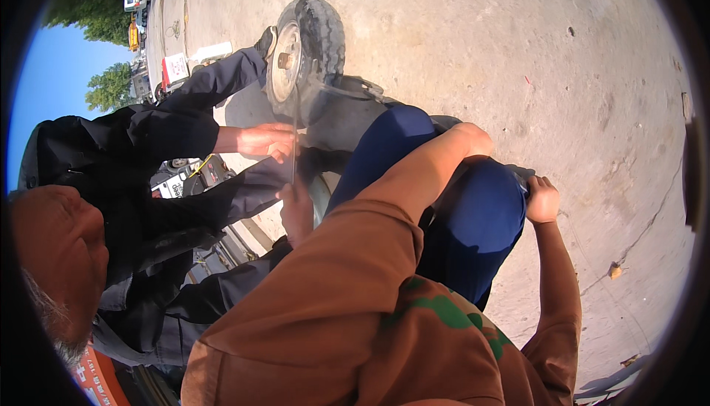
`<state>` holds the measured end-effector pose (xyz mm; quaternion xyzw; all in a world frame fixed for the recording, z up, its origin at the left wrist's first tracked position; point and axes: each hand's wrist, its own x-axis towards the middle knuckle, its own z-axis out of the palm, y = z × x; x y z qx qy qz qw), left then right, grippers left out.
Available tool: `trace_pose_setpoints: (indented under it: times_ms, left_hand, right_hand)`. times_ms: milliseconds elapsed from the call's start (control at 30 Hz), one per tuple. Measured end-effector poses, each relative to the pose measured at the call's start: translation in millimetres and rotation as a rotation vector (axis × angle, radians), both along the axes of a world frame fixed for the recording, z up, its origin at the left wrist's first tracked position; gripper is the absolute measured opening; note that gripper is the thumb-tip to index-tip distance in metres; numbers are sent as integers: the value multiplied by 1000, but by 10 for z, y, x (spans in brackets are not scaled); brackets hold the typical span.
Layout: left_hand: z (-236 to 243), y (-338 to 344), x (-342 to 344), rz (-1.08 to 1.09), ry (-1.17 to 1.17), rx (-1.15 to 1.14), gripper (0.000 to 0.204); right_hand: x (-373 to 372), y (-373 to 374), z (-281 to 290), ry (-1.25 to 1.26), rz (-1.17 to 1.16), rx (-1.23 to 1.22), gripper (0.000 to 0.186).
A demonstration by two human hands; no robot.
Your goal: The person kneels on the ground and uses a tire iron to pry the tire bead away from the rim while a coworker assists with a second tool. They repeatedly reposition the tools around the tire circumference to loosen the bead.
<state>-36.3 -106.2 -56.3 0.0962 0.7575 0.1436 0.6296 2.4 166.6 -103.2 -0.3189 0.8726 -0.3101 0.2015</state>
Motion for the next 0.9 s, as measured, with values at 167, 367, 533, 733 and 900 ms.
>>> trace_pose_setpoints:
  times_ms: [167,367,533,733,900]
  left_hand:
    - [17,3,-29,-33,-20,-5,35]
    - [120,22,-80,13,-24,-52,35]
    - [154,26,-78,52,-14,-62,33]
    - [116,11,-58,60,-20,-60,33]
    - [92,9,-82,116,-32,-66,32]
  right_hand:
    - [6,13,-6,21,-3,9,14]
    - [17,19,-21,17,-19,10,15]
    - [13,21,-4,-8,-7,31,12]
    - [-9,3,11,-53,2,92,9]
    - [-38,10,-10,-75,16,100,9]
